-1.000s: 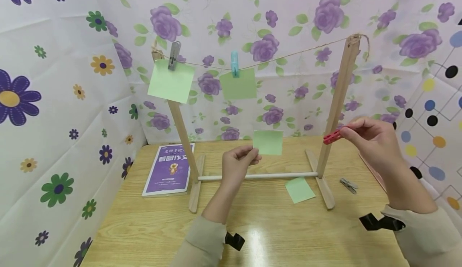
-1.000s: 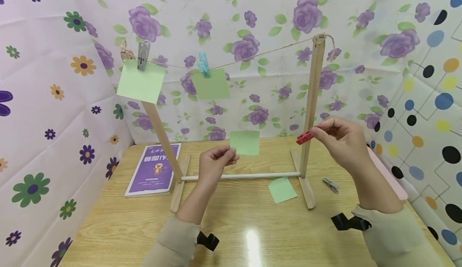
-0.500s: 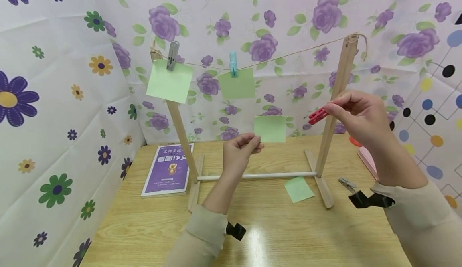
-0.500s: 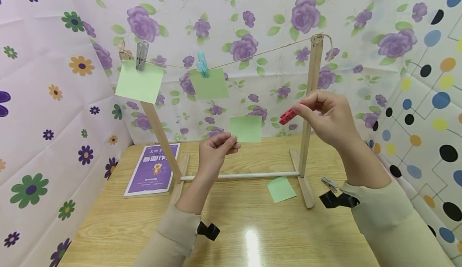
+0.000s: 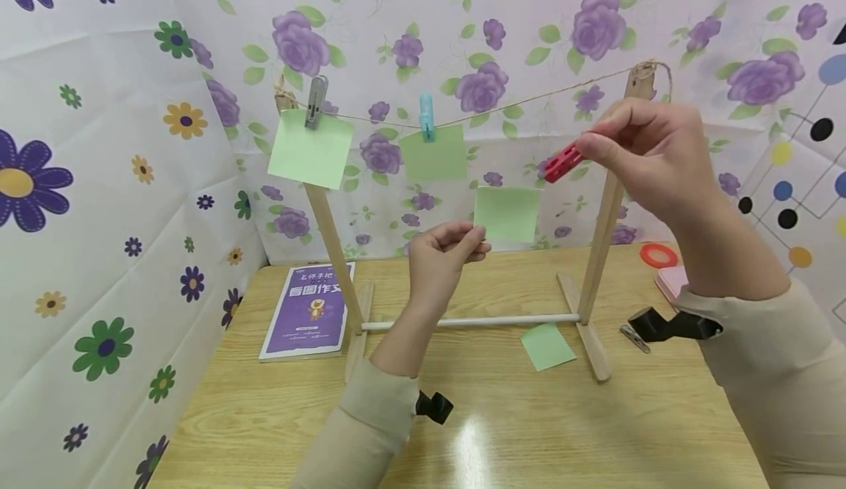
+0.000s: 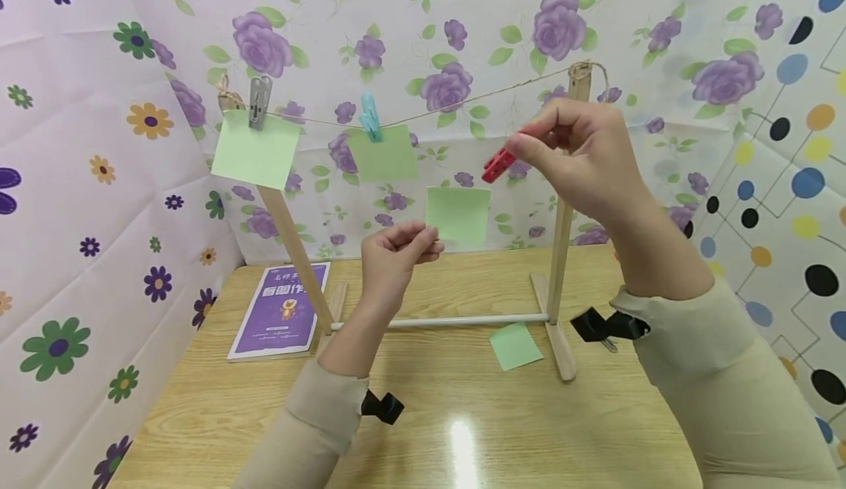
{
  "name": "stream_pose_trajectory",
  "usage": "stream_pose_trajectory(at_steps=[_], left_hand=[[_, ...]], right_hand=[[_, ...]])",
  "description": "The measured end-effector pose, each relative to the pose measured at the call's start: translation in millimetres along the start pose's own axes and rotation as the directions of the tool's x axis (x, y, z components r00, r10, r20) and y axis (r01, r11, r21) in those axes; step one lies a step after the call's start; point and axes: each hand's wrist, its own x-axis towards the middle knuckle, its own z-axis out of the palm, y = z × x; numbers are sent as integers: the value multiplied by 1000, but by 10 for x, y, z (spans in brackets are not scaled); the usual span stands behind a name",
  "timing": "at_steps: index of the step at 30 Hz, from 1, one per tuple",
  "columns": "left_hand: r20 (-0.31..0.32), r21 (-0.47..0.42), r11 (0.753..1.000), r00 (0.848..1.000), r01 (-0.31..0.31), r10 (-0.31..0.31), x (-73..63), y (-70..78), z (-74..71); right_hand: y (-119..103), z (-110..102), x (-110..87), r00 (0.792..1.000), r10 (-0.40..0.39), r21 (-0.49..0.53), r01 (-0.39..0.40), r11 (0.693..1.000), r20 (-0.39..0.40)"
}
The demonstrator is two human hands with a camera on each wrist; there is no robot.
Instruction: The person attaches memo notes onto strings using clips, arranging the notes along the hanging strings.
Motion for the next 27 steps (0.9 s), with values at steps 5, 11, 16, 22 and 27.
stream_pose_trajectory(at_steps=[5, 11, 16, 22, 27], left_hand=[[-9, 6, 1000, 999, -31, 31, 51, 95, 67], [-17, -5, 997, 997, -80, 80, 103, 187, 130], [-11, -10, 995, 995, -96, 96, 150, 244, 179], [-8, -27, 992, 992, -123, 123, 195, 284, 198], [-16, -41, 991, 991, -130, 129, 225, 292, 202]], right_hand=[[-94, 46, 195, 999, -37, -58, 39, 998, 30], [-154, 49, 406, 993, -93, -172, 104, 980, 68], [-209, 60, 524, 991, -96, -312, 120, 942, 92], [-273, 91, 695, 988, -71, -575, 140, 806, 140], [-251, 123, 834, 983, -7, -660, 127, 740, 181]])
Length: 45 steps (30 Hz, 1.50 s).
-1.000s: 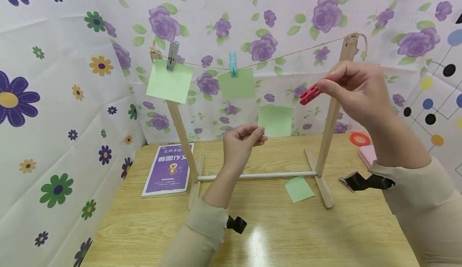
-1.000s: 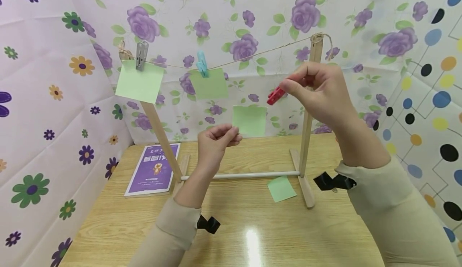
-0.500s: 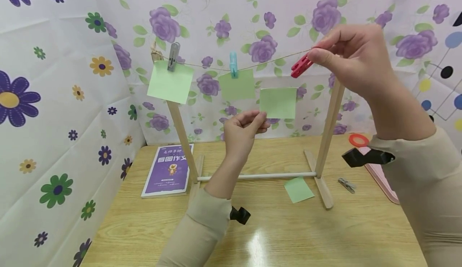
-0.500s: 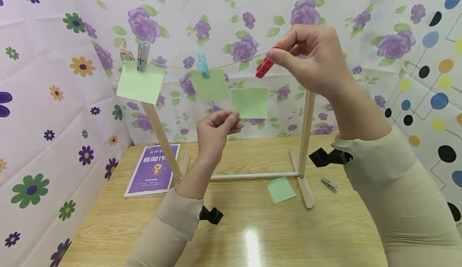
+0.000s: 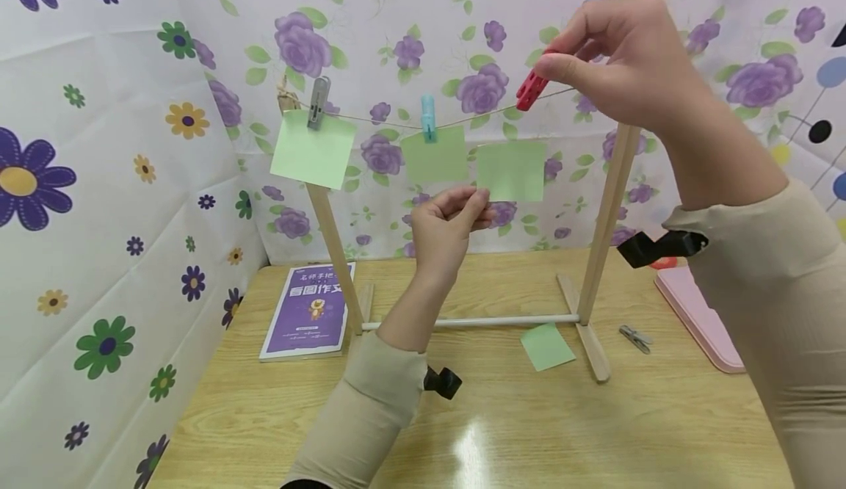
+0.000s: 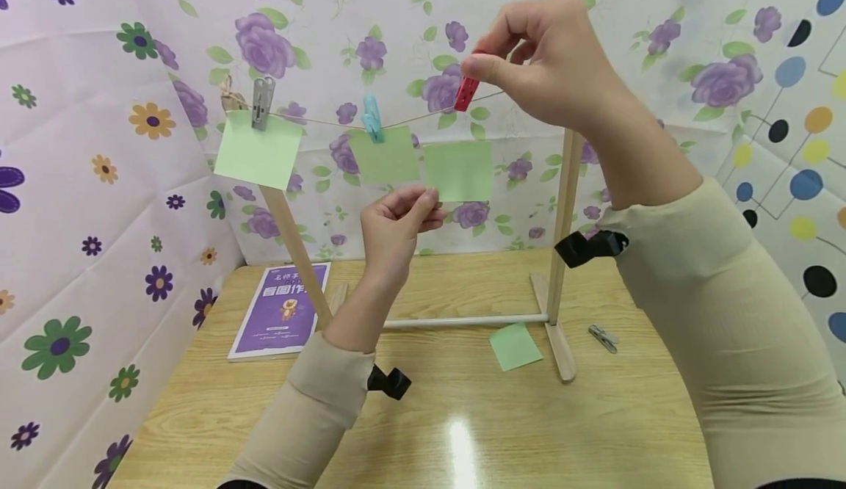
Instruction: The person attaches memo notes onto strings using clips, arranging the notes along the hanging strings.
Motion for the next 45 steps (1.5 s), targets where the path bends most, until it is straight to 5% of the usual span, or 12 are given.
stream_pose_trajectory(at_steps=[24, 45], left_hand=[[-43, -17, 1000, 999, -14, 13, 63, 48, 68], [-70, -35, 999, 997, -14, 12, 90, 100, 126]], right_hand=[[47, 68, 129, 979, 134, -189, -104, 977, 155], [53, 87, 116, 973, 97, -194, -56, 979, 211]])
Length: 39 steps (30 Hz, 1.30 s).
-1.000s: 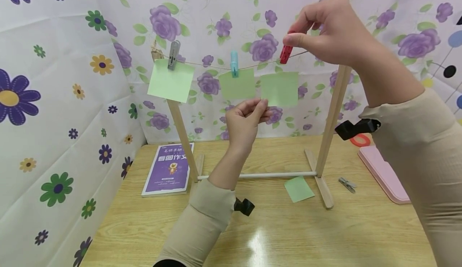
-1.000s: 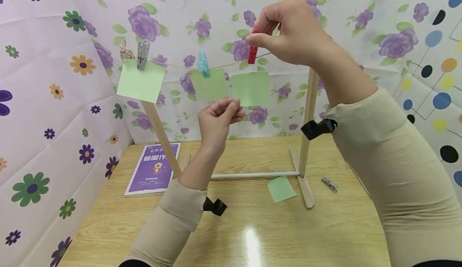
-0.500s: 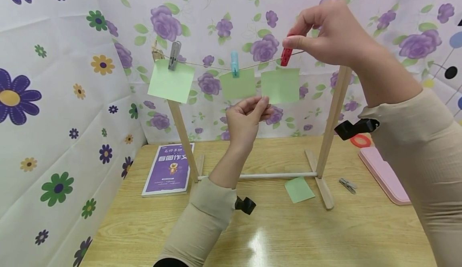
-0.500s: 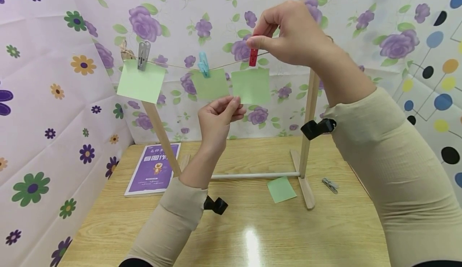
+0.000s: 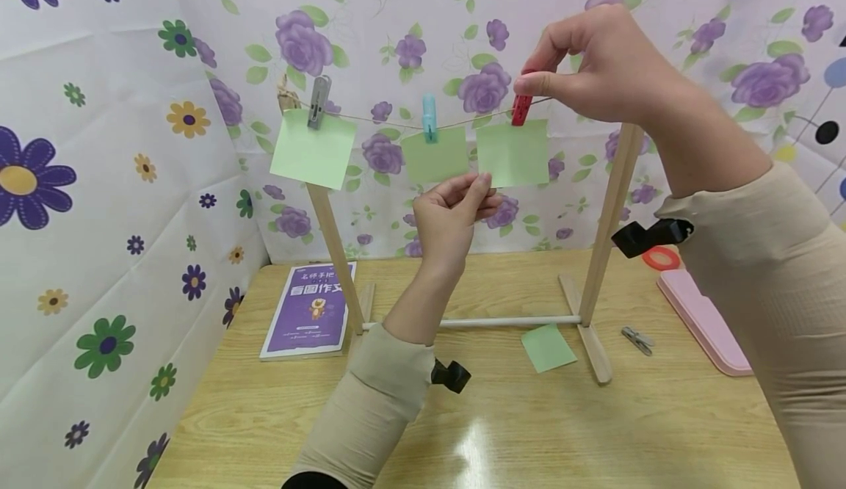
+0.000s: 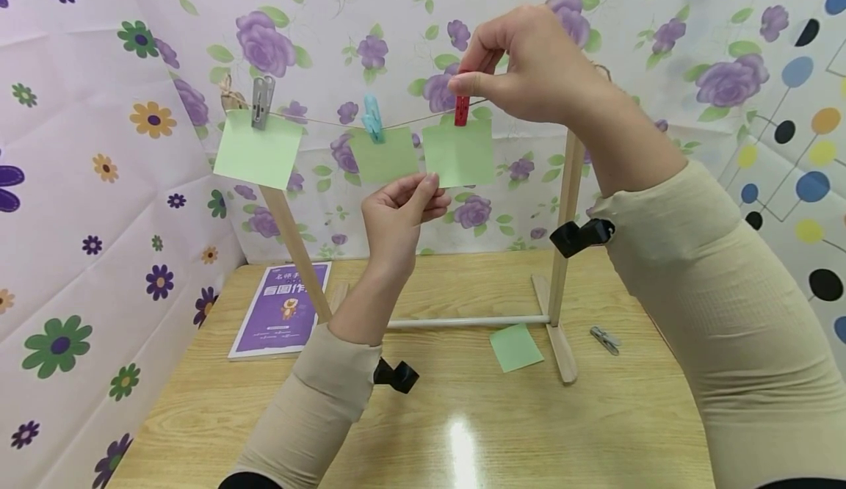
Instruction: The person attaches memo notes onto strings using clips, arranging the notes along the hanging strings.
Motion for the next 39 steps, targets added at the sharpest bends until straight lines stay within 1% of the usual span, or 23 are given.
stream_pose_trajectory(at_steps=[7, 14, 24, 29, 34, 36, 39], left_hand=[[31, 12, 1000, 999, -28, 28, -4, -8, 9], [44, 23, 998, 997, -58, 56, 7, -22, 19], [52, 29, 998, 997, -52, 50, 4, -2, 27], [58, 33, 998, 997, -61, 59, 8, -20, 13], [57, 39, 996, 996, -77, 75, 13, -30, 8], [58, 38, 996, 995, -77, 75, 15, -35, 9], [58, 32, 997, 996, -70, 68, 11, -35, 7]], right_hand=[[9, -12, 0, 1000, -5, -1, 5, 1000, 22], [12, -53, 20, 999, -15, -14, 15, 1000, 44], [3, -74, 33, 998, -25, -18, 26, 999, 51], [-6, -84, 41, 996, -26, -20, 27, 999, 89], [-21, -101, 51, 992, -48, -34, 52, 998, 118], [-30, -102, 52, 991, -43, -40, 48, 998, 128], [-46, -97, 54, 988, -15, -47, 22, 999, 155]])
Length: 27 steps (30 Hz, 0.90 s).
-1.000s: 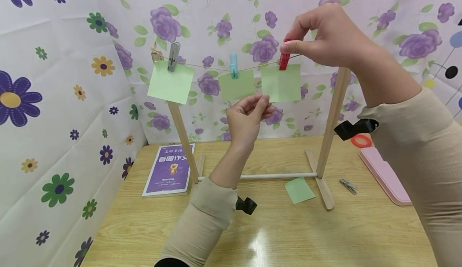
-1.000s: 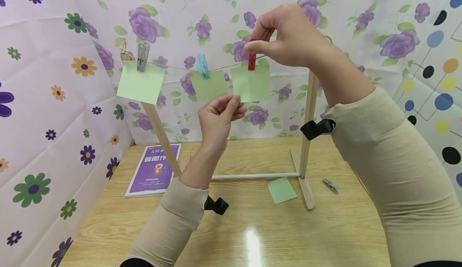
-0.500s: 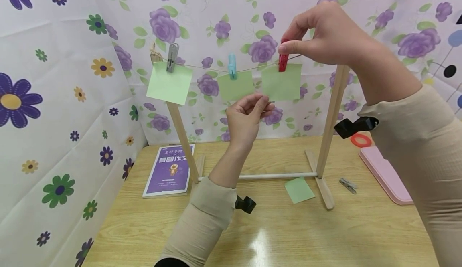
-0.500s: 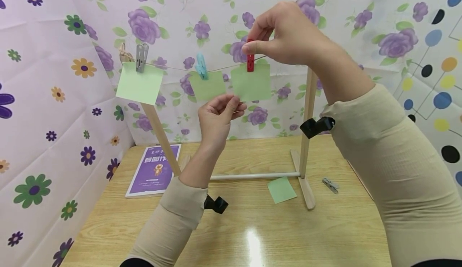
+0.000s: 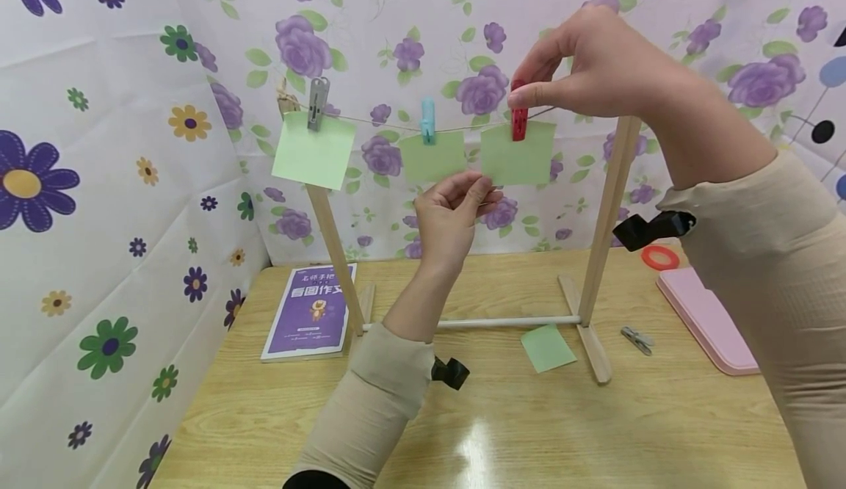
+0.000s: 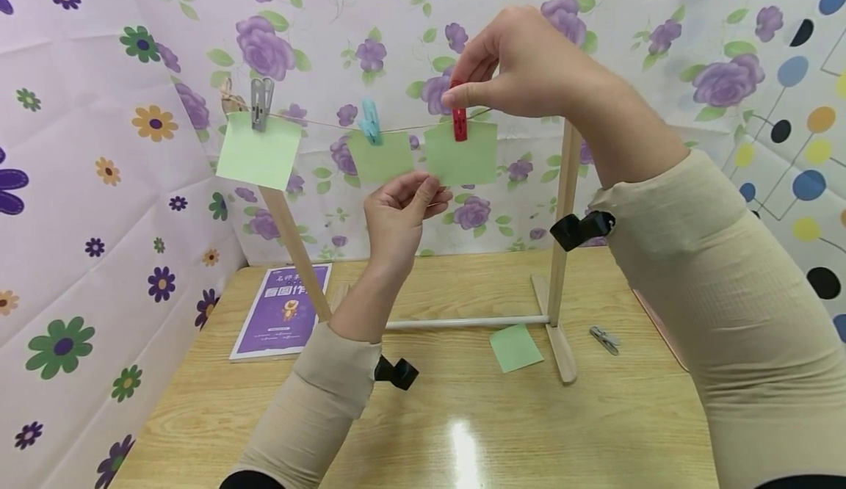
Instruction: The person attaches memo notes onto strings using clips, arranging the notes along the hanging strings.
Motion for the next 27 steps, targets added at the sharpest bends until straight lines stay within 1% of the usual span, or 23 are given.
stream_pose_trajectory(at_steps=[6, 12, 18, 21, 27], left_hand=[[-13, -4, 1000, 1000, 10, -10, -4, -16, 1], [-10, 11, 1000, 1000, -1, 1, -6, -33, -4], [-8, 23, 1000, 1000, 18, -18, -22, -40, -6], [-8, 30, 999, 1000, 25, -25, -28, -55, -9], [-13, 31, 999, 999, 33, -32, -24, -83, -5]], right_hand=[[-5, -2, -3, 998, 41, 4, -41, 999, 52], [-3, 6, -6, 996, 55, 12, -56, 998, 65], [11, 36, -22, 995, 60, 34, -63, 997, 82], [16, 57, -34, 996, 50, 41, -53, 998, 77], [30, 78, -36, 998, 37, 43, -38, 998, 42]])
